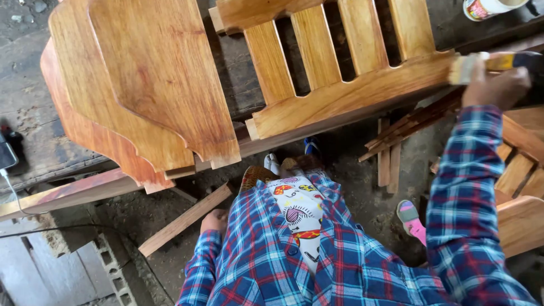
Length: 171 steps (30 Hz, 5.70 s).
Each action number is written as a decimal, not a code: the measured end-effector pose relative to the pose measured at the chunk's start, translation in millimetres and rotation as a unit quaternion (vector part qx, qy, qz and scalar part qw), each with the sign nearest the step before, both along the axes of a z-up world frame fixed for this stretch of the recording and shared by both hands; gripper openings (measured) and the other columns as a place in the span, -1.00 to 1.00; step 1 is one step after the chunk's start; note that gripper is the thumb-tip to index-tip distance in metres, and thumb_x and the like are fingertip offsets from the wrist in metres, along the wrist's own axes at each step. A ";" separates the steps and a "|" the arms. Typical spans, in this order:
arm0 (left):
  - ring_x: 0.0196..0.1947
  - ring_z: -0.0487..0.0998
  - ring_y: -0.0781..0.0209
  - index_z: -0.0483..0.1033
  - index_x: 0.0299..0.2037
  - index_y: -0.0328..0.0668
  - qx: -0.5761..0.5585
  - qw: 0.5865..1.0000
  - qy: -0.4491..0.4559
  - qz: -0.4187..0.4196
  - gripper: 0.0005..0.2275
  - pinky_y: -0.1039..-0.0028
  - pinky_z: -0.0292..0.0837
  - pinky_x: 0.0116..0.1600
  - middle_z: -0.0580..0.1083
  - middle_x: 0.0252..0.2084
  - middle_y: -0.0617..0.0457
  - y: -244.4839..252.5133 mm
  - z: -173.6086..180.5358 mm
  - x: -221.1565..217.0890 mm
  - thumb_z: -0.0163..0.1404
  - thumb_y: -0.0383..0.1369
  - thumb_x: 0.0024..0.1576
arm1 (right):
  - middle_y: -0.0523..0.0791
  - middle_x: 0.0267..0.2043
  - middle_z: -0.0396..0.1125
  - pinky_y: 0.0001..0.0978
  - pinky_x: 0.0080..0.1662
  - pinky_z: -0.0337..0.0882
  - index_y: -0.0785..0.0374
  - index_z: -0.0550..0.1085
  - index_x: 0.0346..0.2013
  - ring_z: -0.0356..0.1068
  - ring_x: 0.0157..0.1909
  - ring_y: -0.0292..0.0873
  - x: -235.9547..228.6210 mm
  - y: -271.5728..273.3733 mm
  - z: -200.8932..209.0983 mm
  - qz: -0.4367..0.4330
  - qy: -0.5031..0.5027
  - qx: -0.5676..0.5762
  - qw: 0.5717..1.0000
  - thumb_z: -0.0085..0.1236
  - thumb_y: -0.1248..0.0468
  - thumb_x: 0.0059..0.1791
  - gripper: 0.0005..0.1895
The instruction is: The person applies a finish to a wooden chair back using a brush. They repeatedly dip the brush into a container of liquid and spread it evenly across the slats and frame of the chair back.
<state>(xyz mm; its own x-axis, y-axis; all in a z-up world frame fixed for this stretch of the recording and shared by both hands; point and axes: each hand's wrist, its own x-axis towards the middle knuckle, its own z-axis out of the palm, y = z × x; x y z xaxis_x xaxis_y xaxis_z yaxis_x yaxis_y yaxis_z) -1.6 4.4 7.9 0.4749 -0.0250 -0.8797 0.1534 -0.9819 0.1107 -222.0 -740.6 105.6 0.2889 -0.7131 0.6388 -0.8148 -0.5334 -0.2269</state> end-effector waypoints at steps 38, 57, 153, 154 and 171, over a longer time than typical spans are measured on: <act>0.15 0.54 0.02 0.57 0.09 0.39 -0.018 0.995 -0.036 -0.095 -0.69 0.20 0.48 0.26 0.59 0.03 0.13 -10.6 -33.9 -3.0 -0.04 -0.03 0.16 | -0.02 -0.33 0.48 -0.09 -0.06 0.46 0.16 0.55 -0.38 0.50 -0.21 0.15 199.2 356.8 103.9 0.393 -0.092 0.171 0.899 0.36 0.42 -0.19 -0.83; 0.09 0.57 0.08 0.66 -0.05 0.09 0.020 0.999 0.003 0.042 -0.70 0.34 0.41 0.20 0.61 0.05 0.08 19.8 -25.2 -16.4 -0.05 -0.17 0.09 | -0.05 -0.36 0.51 -0.19 -0.25 0.50 0.18 0.54 -0.33 0.53 -0.35 -0.02 123.4 172.4 76.7 0.139 -0.121 0.100 0.978 0.25 0.14 0.06 -0.81; 0.06 0.55 -0.05 0.64 0.01 0.09 -0.052 0.998 -0.011 -0.018 -0.67 0.24 0.42 0.16 0.58 0.04 0.00 -105.1 -28.2 -75.8 -0.10 -0.25 0.09 | 0.04 -0.22 0.35 -0.18 -0.15 0.55 0.44 0.58 -0.30 0.47 -0.23 0.00 47.3 44.1 56.2 0.271 -0.174 0.112 0.940 0.29 0.58 0.06 -0.92; 0.05 0.55 -0.09 0.63 0.03 0.10 -0.041 0.999 0.000 -0.003 -0.67 0.22 0.44 0.15 0.58 0.05 -0.05 -103.0 -21.6 -72.0 -0.10 -0.26 0.10 | 0.02 -0.21 0.35 -0.21 -0.27 0.60 0.39 0.60 -0.29 0.50 -0.28 0.01 49.3 51.6 54.1 0.251 -0.160 0.111 0.948 0.30 0.56 0.04 -0.93; 0.02 0.55 -0.16 0.65 -0.02 -0.02 -0.057 0.997 0.003 -0.057 -0.66 0.16 0.45 0.08 0.57 0.03 -0.13 -93.2 -17.1 0.5 -0.12 -0.18 0.12 | 0.06 -0.12 0.41 -0.15 -0.02 0.48 0.37 0.49 -0.17 0.45 -0.10 0.05 70.7 133.0 82.5 0.250 -0.185 0.141 0.940 0.26 0.44 0.12 -0.92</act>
